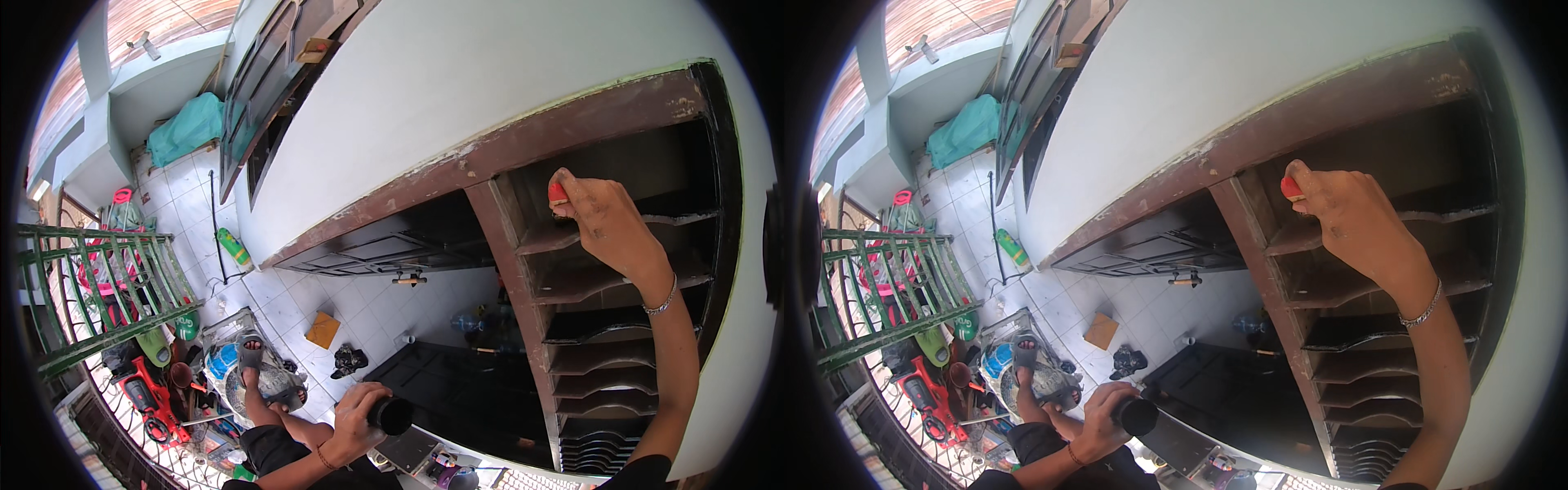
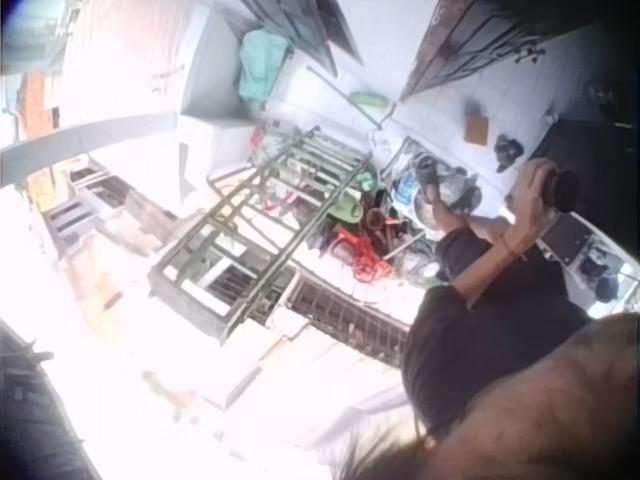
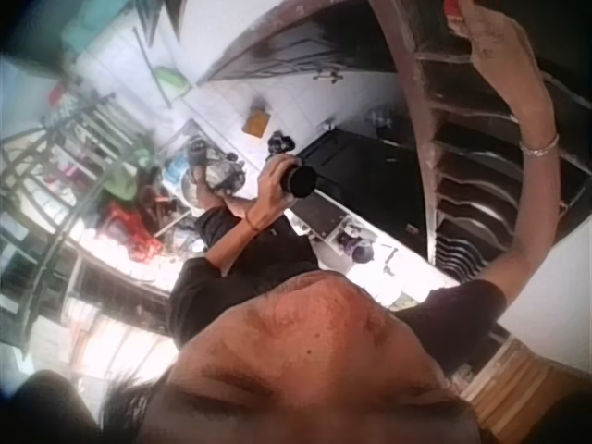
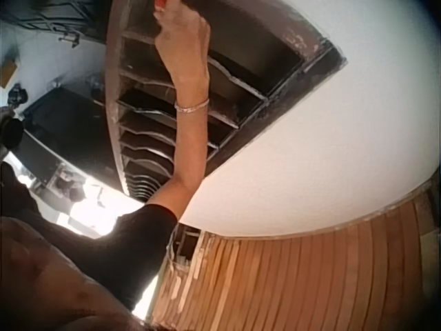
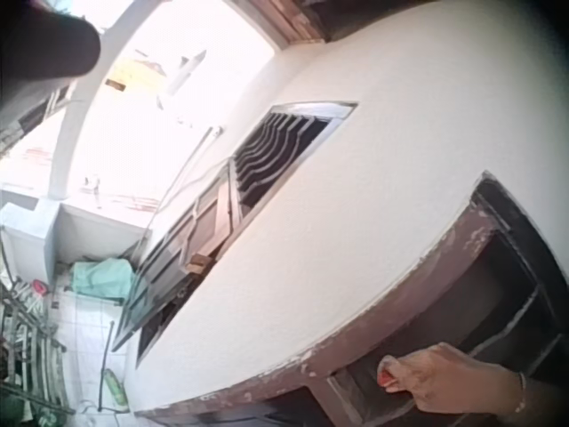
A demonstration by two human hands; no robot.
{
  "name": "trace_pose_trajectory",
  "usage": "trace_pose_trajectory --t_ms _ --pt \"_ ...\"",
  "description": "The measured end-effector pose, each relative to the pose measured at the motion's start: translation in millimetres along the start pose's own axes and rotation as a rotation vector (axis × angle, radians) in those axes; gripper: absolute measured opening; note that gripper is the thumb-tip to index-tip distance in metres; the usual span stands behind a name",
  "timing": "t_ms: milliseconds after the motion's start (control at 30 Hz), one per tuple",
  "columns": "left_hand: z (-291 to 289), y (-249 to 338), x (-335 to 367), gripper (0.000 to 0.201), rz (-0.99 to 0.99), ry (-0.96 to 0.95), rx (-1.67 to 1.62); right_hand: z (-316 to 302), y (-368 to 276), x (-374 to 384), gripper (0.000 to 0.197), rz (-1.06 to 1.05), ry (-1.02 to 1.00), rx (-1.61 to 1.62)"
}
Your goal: The person paints the wooden frame of a window grille with black paint using a small brush. They repeatedly dip the brush into a paint can held in the other hand and apply paint to the upper sections of the frame.
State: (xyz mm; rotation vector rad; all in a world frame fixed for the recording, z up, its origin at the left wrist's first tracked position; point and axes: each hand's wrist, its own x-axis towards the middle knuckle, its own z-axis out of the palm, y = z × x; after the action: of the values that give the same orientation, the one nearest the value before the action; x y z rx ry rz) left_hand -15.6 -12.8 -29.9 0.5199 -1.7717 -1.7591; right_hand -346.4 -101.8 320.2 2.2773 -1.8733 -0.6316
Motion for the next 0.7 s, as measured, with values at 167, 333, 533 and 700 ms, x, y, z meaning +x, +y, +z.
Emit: trace_pose_trajectory --t_ms 167,333,533,700 --pt "0 -2 -2 0.051 -0.005 -0.009 0.018 -28 -13 11 0.097 0.020 -0.001 0.030" --pt "2 -1 -2 0.051 0.009 -0.015 0.001 3 7 1 0.092 0.050 0.014 0.035" --pt "3 -6 -6 0.052 0.041 0.001 -0.005 -34 -16 19 0.053 0.233 -0.070 0.193" --pt "1 -8 -2 0.052 0.079 0.022 -0.036 3 7 1 0.079 0.024 0.003 -0.003"
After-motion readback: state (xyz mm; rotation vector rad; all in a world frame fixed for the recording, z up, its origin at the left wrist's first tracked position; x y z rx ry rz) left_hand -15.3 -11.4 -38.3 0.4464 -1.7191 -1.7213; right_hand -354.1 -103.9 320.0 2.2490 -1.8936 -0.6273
